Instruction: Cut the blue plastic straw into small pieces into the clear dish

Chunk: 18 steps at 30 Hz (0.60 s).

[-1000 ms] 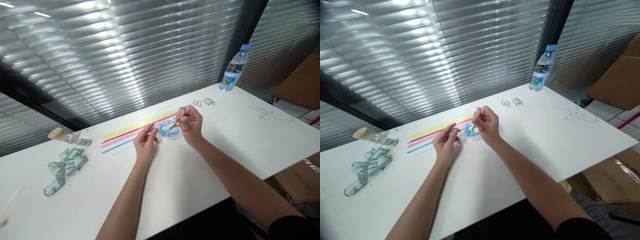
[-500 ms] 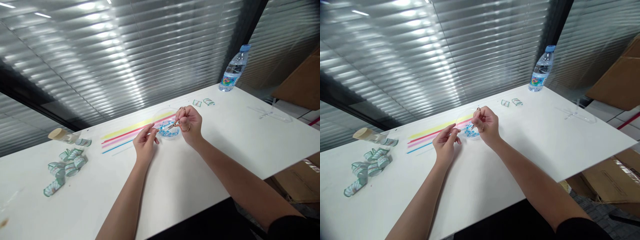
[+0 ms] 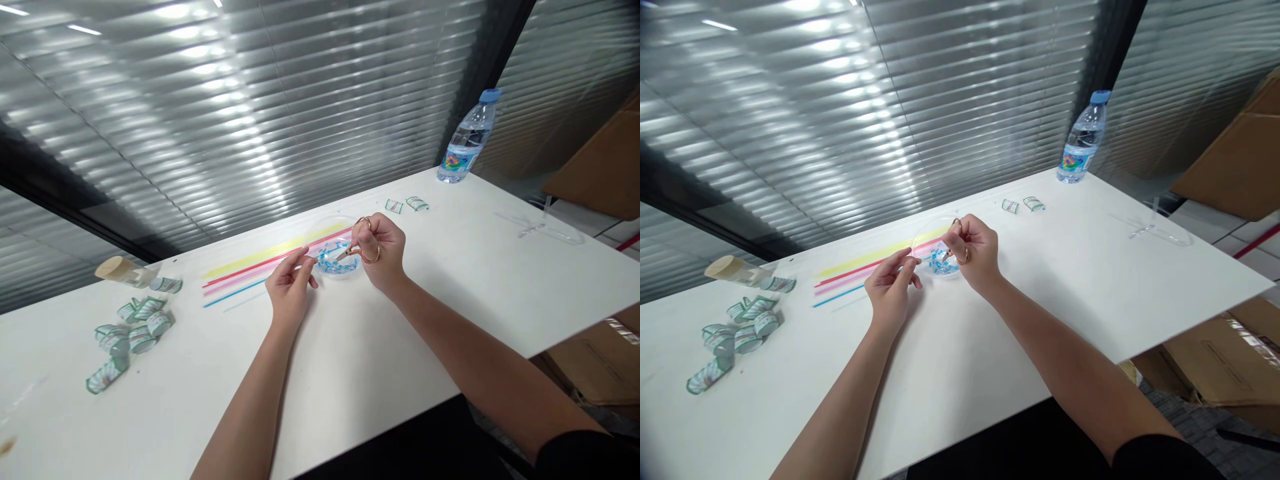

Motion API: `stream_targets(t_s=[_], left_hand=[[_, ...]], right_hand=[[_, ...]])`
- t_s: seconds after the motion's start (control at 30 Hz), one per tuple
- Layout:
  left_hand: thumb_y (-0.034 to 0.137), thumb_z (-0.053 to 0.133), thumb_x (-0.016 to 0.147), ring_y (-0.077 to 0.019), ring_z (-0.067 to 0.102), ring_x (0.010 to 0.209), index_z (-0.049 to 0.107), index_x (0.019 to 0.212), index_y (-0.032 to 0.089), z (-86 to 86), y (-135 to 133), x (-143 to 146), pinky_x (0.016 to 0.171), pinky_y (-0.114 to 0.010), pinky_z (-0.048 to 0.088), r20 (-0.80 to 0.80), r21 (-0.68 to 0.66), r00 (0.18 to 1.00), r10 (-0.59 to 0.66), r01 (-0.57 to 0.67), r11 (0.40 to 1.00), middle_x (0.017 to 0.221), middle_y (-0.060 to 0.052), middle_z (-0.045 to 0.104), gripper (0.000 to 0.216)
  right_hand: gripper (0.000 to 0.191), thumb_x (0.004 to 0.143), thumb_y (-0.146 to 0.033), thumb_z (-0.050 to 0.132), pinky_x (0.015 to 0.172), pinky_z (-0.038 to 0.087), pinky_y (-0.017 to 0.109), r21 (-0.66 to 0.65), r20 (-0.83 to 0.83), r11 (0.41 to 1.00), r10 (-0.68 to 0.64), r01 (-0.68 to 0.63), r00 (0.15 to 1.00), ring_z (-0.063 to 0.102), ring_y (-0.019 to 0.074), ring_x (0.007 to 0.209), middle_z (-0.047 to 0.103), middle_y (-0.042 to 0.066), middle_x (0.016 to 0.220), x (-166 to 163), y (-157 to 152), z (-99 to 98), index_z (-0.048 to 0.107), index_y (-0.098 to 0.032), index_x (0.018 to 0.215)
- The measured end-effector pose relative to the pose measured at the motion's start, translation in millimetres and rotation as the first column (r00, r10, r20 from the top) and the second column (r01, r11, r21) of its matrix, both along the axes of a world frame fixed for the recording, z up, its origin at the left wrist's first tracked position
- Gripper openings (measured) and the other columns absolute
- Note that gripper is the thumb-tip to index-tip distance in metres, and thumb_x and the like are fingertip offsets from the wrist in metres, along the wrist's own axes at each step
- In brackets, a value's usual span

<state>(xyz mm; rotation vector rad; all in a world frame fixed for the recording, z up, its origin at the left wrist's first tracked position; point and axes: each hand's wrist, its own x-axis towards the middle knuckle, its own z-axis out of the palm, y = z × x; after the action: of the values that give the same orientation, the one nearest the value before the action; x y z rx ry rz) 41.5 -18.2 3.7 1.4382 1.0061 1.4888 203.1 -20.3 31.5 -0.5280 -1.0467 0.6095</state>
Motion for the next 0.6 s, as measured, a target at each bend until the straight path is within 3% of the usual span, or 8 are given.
stream_targets(t_s=[0.23,0.6], left_hand=[[0.031,0.073,0.077,-0.0062,0.057,0.045,0.071,0.098,0.018,-1.4,0.6,0.6,0.046,-0.022,0.047,0.008,0.004,1.000,-0.002,0.002,1.000,0.081,-0.002,0.071,0.024],[0.032,0.074,0.077,-0.0055,0.056,0.043,0.069,0.098,0.017,2.1,-0.2,2.5,0.045,-0.022,0.048,0.019,0.002,0.999,0.036,-0.036,0.999,0.084,-0.003,0.072,0.027]], right_hand=[[0.046,0.079,-0.047,0.067,0.049,0.037,0.024,-0.078,0.038,0.992,-0.095,0.098,0.995,0.043,0.0075,0.050,0.041,-0.006,0.048,-0.4,-3.0,4.8,0.037,-0.021,0.056],[0.042,0.075,-0.040,0.073,0.050,0.038,0.024,-0.099,0.035,0.992,-0.081,0.084,0.996,0.045,0.0077,0.052,0.042,-0.006,0.049,2.2,-5.4,6.9,0.041,-0.020,0.057]])
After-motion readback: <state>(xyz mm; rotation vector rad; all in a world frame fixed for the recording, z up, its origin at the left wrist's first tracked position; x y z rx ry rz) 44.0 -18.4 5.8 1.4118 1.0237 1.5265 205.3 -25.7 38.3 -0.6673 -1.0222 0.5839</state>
